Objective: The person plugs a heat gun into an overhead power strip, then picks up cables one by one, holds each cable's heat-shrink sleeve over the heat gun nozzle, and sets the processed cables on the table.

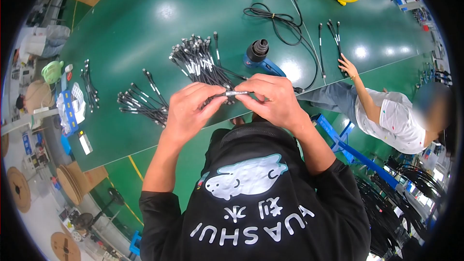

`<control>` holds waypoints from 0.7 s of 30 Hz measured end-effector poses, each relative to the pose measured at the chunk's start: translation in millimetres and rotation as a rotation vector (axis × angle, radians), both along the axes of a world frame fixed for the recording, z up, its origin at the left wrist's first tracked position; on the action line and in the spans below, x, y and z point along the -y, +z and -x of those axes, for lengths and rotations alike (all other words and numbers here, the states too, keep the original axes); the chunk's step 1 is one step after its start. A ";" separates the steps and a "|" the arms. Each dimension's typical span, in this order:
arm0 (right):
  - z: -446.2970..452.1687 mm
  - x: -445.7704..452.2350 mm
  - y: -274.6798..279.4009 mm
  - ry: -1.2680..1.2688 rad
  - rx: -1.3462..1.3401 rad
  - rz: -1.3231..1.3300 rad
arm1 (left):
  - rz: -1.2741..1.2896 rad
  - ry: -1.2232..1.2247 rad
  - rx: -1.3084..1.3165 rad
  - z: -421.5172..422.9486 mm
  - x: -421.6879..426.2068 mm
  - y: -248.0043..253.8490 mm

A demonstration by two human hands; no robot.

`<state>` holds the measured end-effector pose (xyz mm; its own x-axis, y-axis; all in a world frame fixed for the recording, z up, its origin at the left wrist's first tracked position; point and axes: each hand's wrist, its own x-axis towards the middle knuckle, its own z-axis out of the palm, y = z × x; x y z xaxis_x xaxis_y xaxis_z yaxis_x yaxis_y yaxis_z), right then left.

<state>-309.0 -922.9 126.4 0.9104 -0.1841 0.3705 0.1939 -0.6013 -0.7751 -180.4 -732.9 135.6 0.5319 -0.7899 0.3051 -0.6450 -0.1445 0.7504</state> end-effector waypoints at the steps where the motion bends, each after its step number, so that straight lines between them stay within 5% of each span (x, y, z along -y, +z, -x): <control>1: 0.2 0.5 -0.1 -0.007 -0.008 -0.017 | -0.003 0.001 0.000 -1.0 0.5 -0.8; 12: 5.7 13.1 7.3 -0.085 -0.086 -0.111 | -0.076 -0.001 -0.020 -5.5 8.7 -0.7; 14: 14.0 32.2 14.2 -0.054 -0.317 -0.035 | -0.059 -0.021 -0.027 -12.6 13.1 -6.5; 18: 23.5 56.2 3.7 -0.083 -0.361 -0.095 | -0.106 -0.080 -0.105 -39.0 27.0 -10.8; 21: 24.6 62.1 -6.9 -0.146 -0.273 -0.173 | 0.010 -0.043 -0.725 -68.9 40.2 -41.7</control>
<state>-333.6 -985.1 119.4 0.9312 -0.3581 0.0688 -0.1129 -0.4627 -0.8793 -111.5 -773.1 93.9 0.5718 -0.8136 -0.1054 0.0106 -0.1212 0.9926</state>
